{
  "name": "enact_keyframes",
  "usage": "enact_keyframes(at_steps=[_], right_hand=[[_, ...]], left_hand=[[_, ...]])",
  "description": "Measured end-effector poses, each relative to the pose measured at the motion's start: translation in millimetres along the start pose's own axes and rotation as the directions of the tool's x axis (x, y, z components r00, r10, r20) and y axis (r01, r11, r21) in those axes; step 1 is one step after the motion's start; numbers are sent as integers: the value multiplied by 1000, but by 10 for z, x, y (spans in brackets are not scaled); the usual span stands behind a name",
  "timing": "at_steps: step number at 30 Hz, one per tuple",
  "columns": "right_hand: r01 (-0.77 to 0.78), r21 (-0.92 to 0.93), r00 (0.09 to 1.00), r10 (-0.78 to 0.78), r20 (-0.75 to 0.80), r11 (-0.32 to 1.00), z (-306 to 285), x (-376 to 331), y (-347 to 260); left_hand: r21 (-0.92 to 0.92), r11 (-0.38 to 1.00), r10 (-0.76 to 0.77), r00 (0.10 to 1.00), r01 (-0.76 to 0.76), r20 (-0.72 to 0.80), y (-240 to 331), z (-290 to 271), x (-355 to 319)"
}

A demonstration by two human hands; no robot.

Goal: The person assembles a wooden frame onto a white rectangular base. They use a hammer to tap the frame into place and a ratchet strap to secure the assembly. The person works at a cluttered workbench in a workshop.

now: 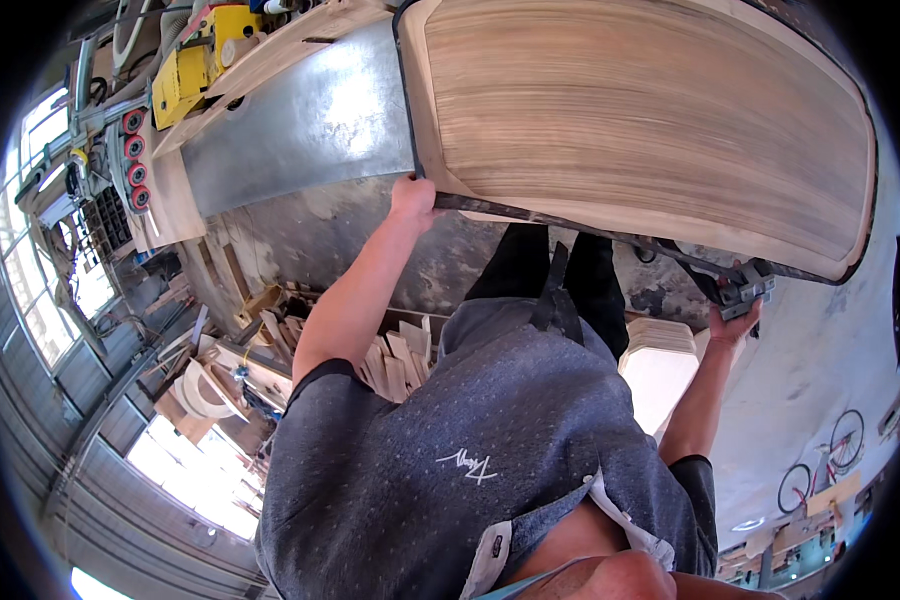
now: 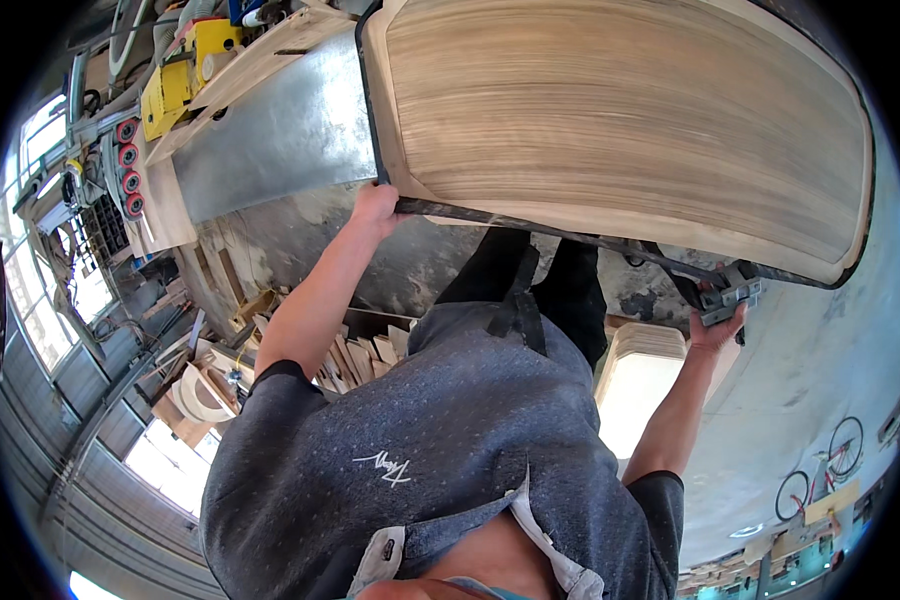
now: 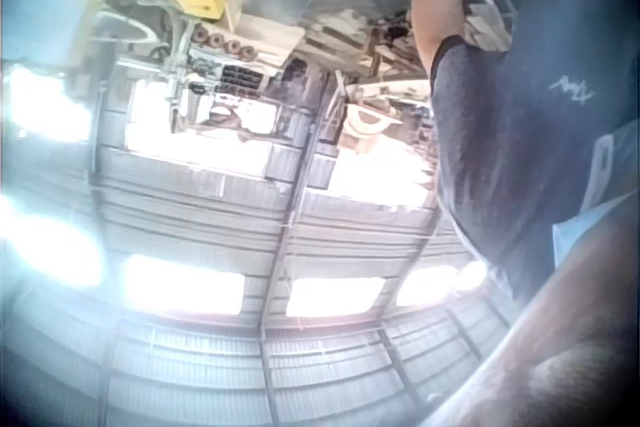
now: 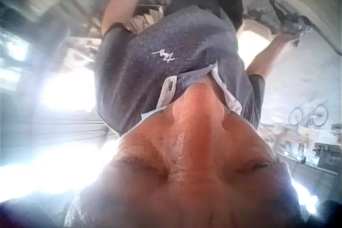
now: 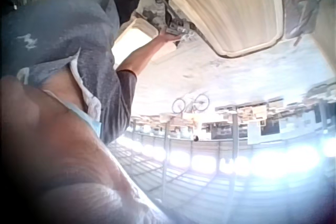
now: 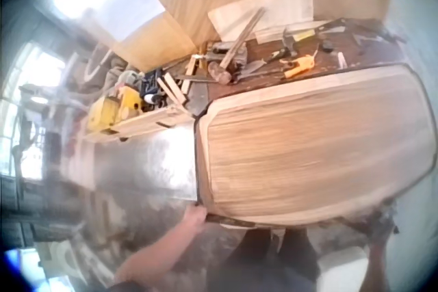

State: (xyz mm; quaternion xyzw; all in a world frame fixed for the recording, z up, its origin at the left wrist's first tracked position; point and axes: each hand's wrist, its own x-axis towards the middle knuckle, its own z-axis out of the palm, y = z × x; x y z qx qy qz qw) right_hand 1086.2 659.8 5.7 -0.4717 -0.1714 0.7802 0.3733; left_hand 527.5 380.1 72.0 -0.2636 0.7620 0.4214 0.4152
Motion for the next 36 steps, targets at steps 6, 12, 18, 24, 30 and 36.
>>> enact_keyframes(at_steps=[6,12,18,24,30,36], right_hand=[[-15,69,1000,14,17,997,-41,22,137],[0,75,999,3,-47,997,72,14,136],[-16,87,1000,17,-14,996,-28,-24,97],[-31,121,999,35,-31,992,-45,-95,130],[-67,71,997,69,-30,995,-127,-25,64],[-125,94,992,125,8,988,-114,-22,72]], left_hand=[[37,997,64,995,-61,-70,-154,-118,182],[325,941,126,990,-98,-67,-183,-149,245],[62,997,-51,998,54,-47,-128,24,-48],[-24,1000,10,999,-11,-49,-310,-105,173],[-86,978,-178,973,192,150,-352,10,-168],[-117,993,-23,1000,22,-3,-479,155,-242]])
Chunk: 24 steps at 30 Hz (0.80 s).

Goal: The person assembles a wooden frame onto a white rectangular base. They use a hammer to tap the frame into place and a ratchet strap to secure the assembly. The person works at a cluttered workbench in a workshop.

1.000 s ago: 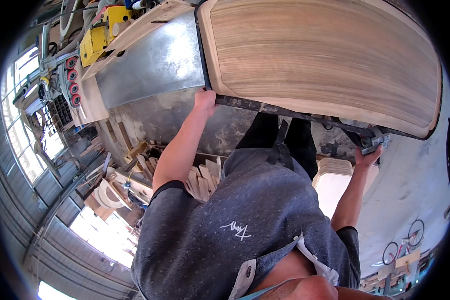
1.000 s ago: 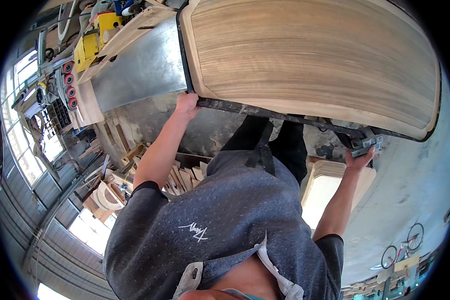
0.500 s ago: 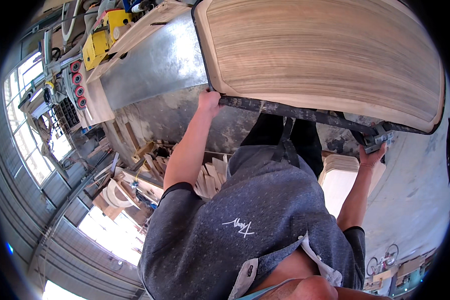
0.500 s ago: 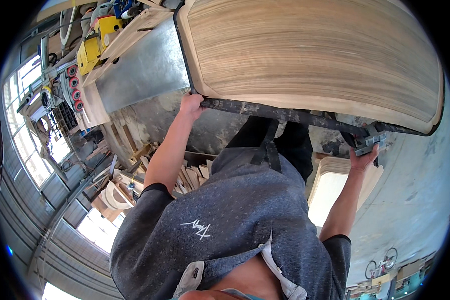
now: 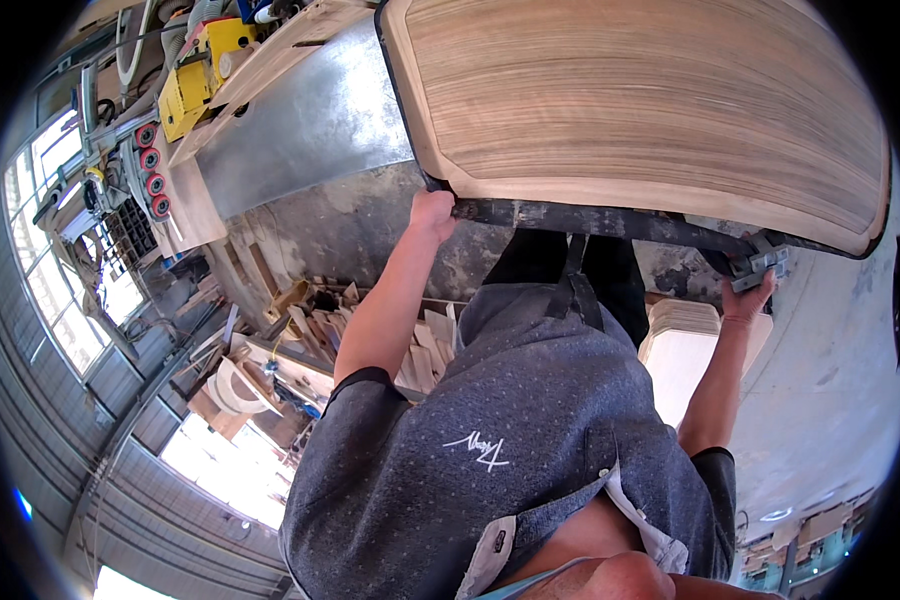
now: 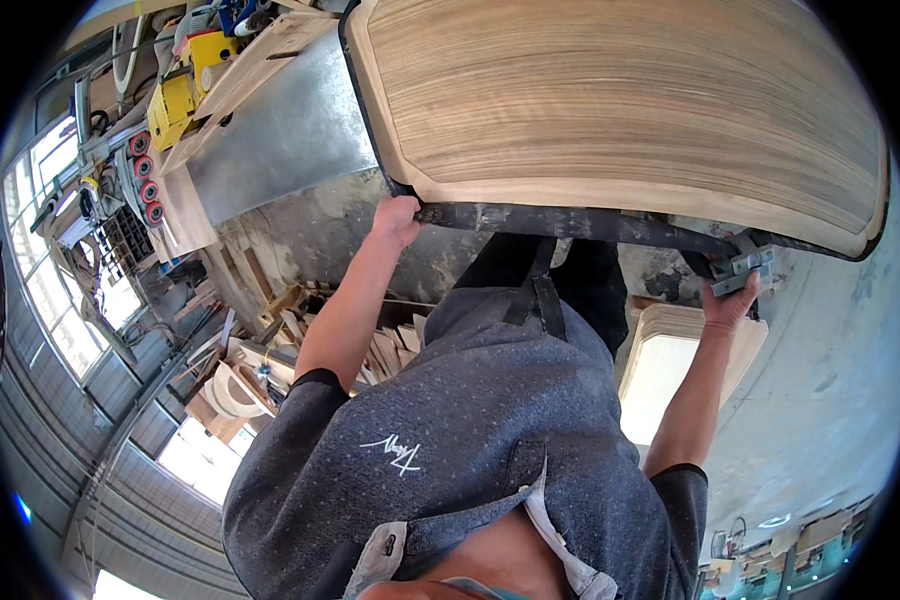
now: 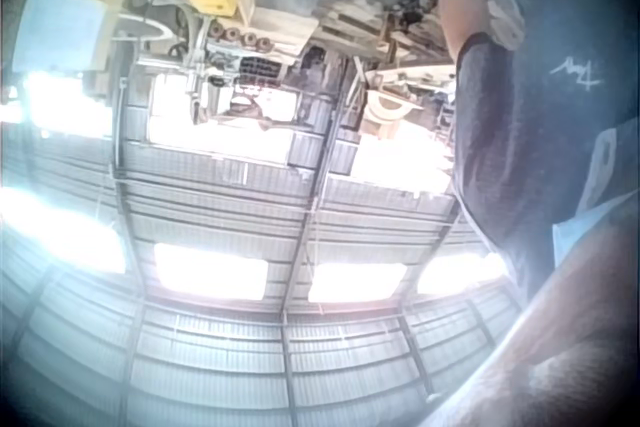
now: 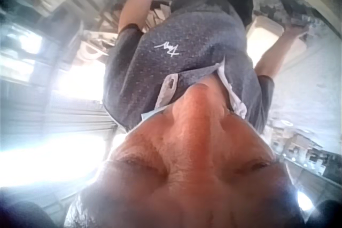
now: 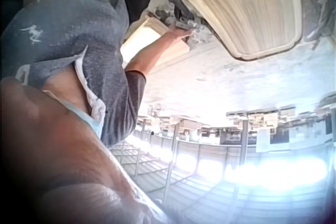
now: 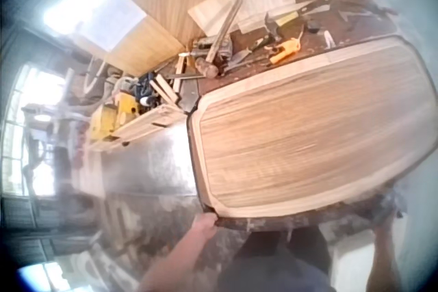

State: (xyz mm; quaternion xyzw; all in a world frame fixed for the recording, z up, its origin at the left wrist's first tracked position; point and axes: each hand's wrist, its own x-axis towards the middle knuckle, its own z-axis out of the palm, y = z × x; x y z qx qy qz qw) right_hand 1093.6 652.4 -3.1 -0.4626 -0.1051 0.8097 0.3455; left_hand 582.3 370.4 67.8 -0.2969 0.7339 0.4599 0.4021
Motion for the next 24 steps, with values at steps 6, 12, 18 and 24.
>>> enact_keyframes(at_steps=[6,12,18,24], right_hand=[[41,-12,999,-41,-4,999,-14,61,-1],[58,1,996,-58,-64,998,16,61,12],[33,-22,999,-33,-20,999,-65,88,-21],[30,-41,1000,-31,-6,999,-147,97,-59]], left_hand=[[-191,954,-199,963,233,181,-220,-249,240],[131,990,41,995,-53,96,-253,-20,169],[-2,977,-204,933,214,297,-183,-226,101],[-224,971,27,901,78,432,-164,-500,382]])
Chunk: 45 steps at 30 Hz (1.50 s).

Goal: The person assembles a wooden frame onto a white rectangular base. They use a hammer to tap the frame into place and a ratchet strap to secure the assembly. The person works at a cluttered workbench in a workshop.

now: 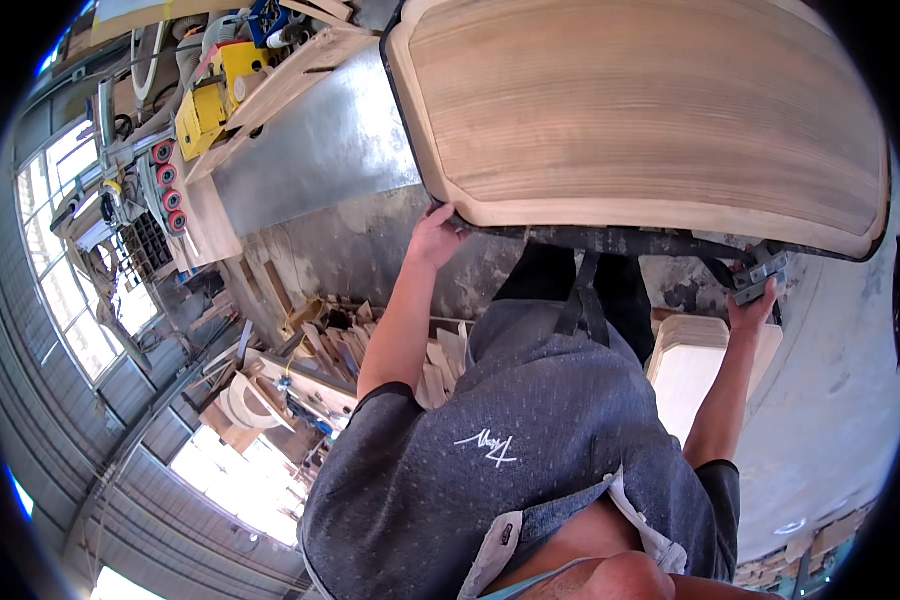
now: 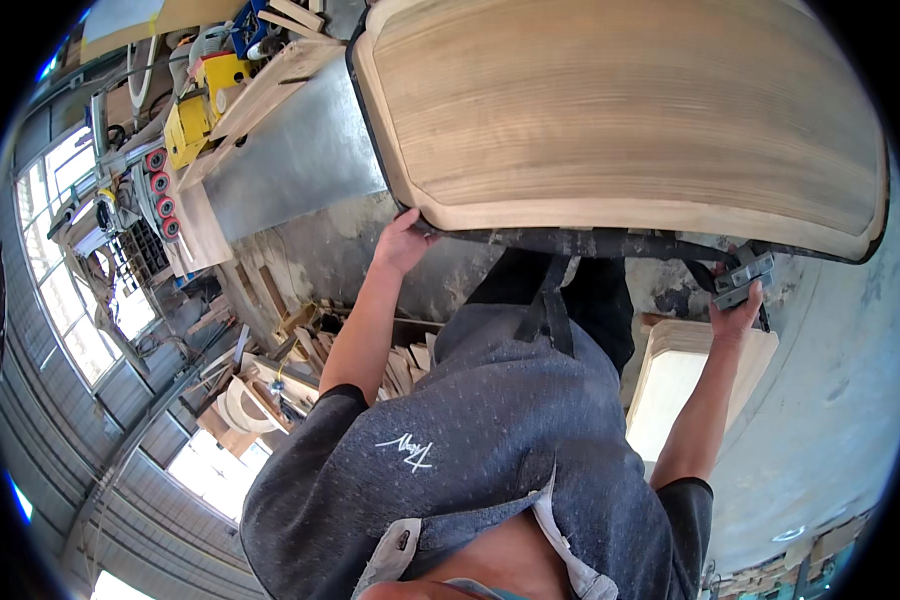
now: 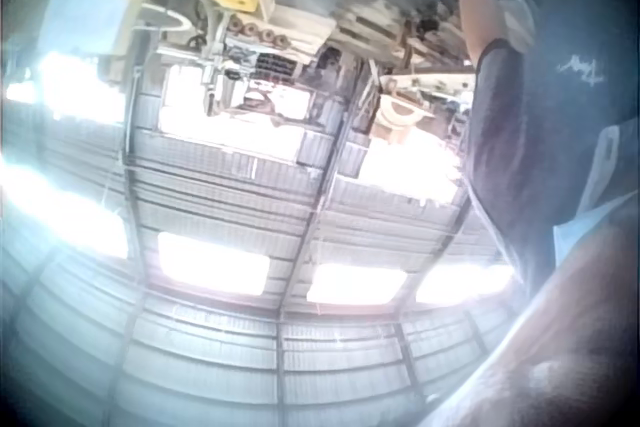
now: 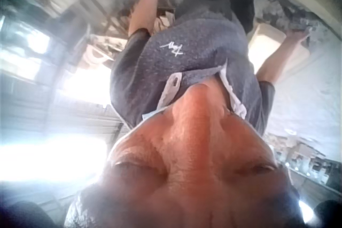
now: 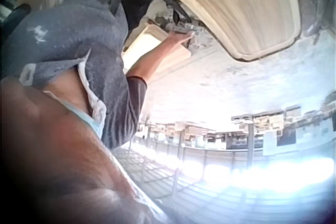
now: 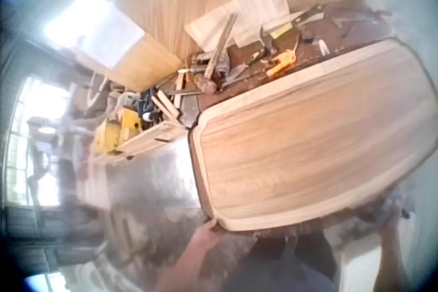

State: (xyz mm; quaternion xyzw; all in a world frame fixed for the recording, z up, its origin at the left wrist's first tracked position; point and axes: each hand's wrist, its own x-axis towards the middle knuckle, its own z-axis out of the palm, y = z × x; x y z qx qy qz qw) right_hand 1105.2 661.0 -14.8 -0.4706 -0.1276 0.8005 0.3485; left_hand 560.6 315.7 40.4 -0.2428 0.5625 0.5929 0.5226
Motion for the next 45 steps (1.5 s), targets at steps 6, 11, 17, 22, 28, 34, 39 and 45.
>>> enact_keyframes(at_steps=[6,11,17,22,28,34,39,45], right_hand=[[1,7,999,-1,-53,1000,47,1,5],[10,-4,999,-10,-38,1000,62,13,30],[19,31,999,-18,-34,999,40,-56,100],[-13,52,960,28,-280,999,118,-45,71],[-3,26,988,7,-156,1000,88,-72,64],[-30,121,968,59,-243,992,225,-198,129],[-48,159,962,88,-258,986,304,-143,205],[33,369,980,43,-196,929,316,-193,245]], left_hand=[[72,975,223,946,-212,-236,43,229,103],[168,961,268,888,-220,-373,28,145,246],[600,753,547,765,-270,-341,242,19,302],[912,-257,821,426,-318,380,939,679,560],[914,-375,720,574,-153,391,1421,1112,1182],[861,-488,641,611,-143,465,1375,2241,957],[499,-667,295,420,-553,858,737,3770,1107],[41,-601,-173,181,-798,968,-1064,6043,611]])
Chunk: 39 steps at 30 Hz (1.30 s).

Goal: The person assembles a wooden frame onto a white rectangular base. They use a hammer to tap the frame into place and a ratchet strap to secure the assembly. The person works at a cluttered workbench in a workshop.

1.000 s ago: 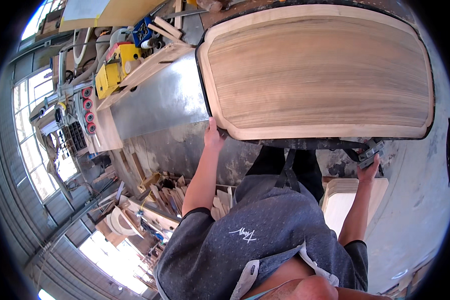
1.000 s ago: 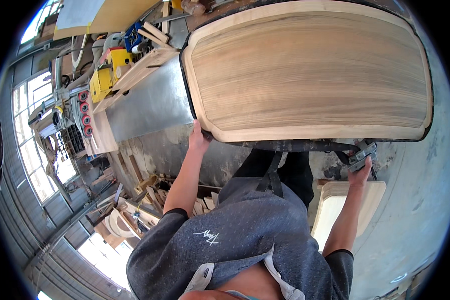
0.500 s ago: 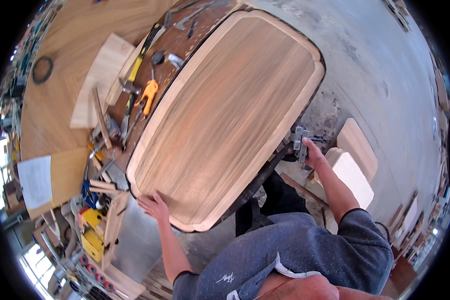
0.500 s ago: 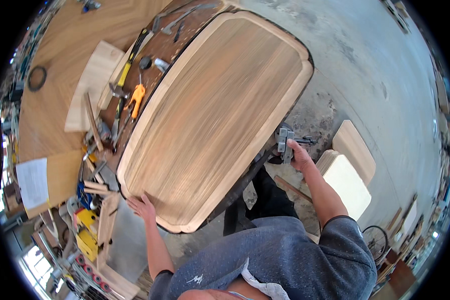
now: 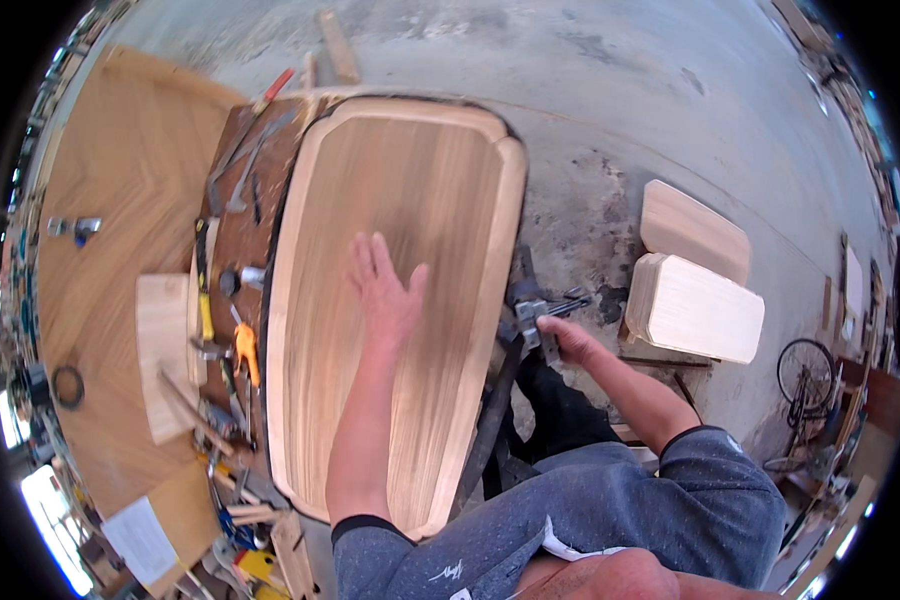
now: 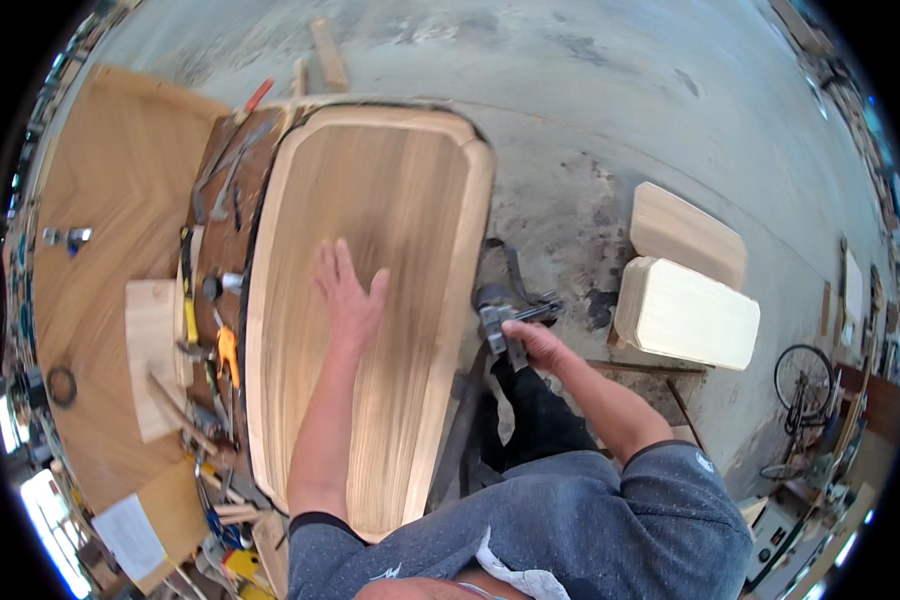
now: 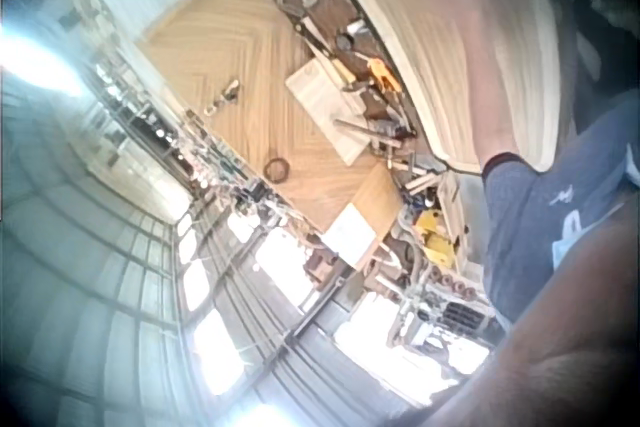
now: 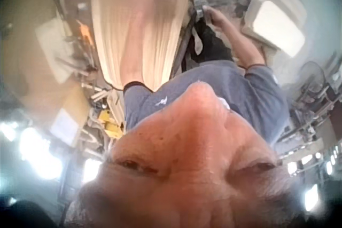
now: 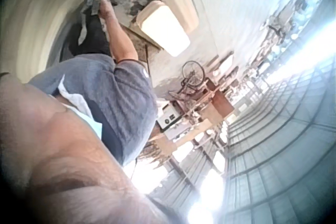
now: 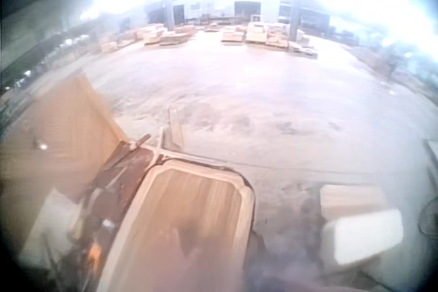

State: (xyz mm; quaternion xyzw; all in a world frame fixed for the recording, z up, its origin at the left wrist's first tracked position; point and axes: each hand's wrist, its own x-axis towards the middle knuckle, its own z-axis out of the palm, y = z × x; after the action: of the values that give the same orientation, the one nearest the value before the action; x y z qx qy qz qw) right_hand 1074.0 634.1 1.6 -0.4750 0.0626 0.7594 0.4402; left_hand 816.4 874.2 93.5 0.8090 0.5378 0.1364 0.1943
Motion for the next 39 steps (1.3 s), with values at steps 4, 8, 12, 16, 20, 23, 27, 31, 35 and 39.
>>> enact_keyframes(at_steps=[4,8,12,16,20,23,27,31,35,39], right_hand=[[124,-106,991,-128,-28,987,-111,177,163],[154,-79,985,-146,96,985,-73,246,163],[85,-77,996,-87,-15,993,160,-43,-48],[161,-162,987,-159,24,974,43,63,28],[122,-37,992,-123,-17,992,-230,112,351],[93,137,995,-88,-42,986,-165,-202,302],[128,216,987,-103,-124,968,-221,-360,363],[130,137,984,-111,-138,982,-221,-318,365],[133,165,984,-110,-140,977,-226,-213,373],[178,201,977,-148,-155,963,-34,-93,331]], left_hand=[[-20,985,173,983,-172,61,625,538,1137],[66,954,279,945,-293,170,1192,902,1710],[245,901,261,899,-357,351,1584,1118,1840],[170,894,353,884,-416,307,1496,1077,1802],[86,888,416,869,-452,268,1152,972,1157],[87,883,415,854,-461,315,811,755,184],[50,904,378,848,-424,372,679,572,-629],[28,918,365,873,-395,323,718,588,-640],[11,916,390,897,-401,210,646,578,-605],[-9,931,359,909,-366,212,562,450,-484]])
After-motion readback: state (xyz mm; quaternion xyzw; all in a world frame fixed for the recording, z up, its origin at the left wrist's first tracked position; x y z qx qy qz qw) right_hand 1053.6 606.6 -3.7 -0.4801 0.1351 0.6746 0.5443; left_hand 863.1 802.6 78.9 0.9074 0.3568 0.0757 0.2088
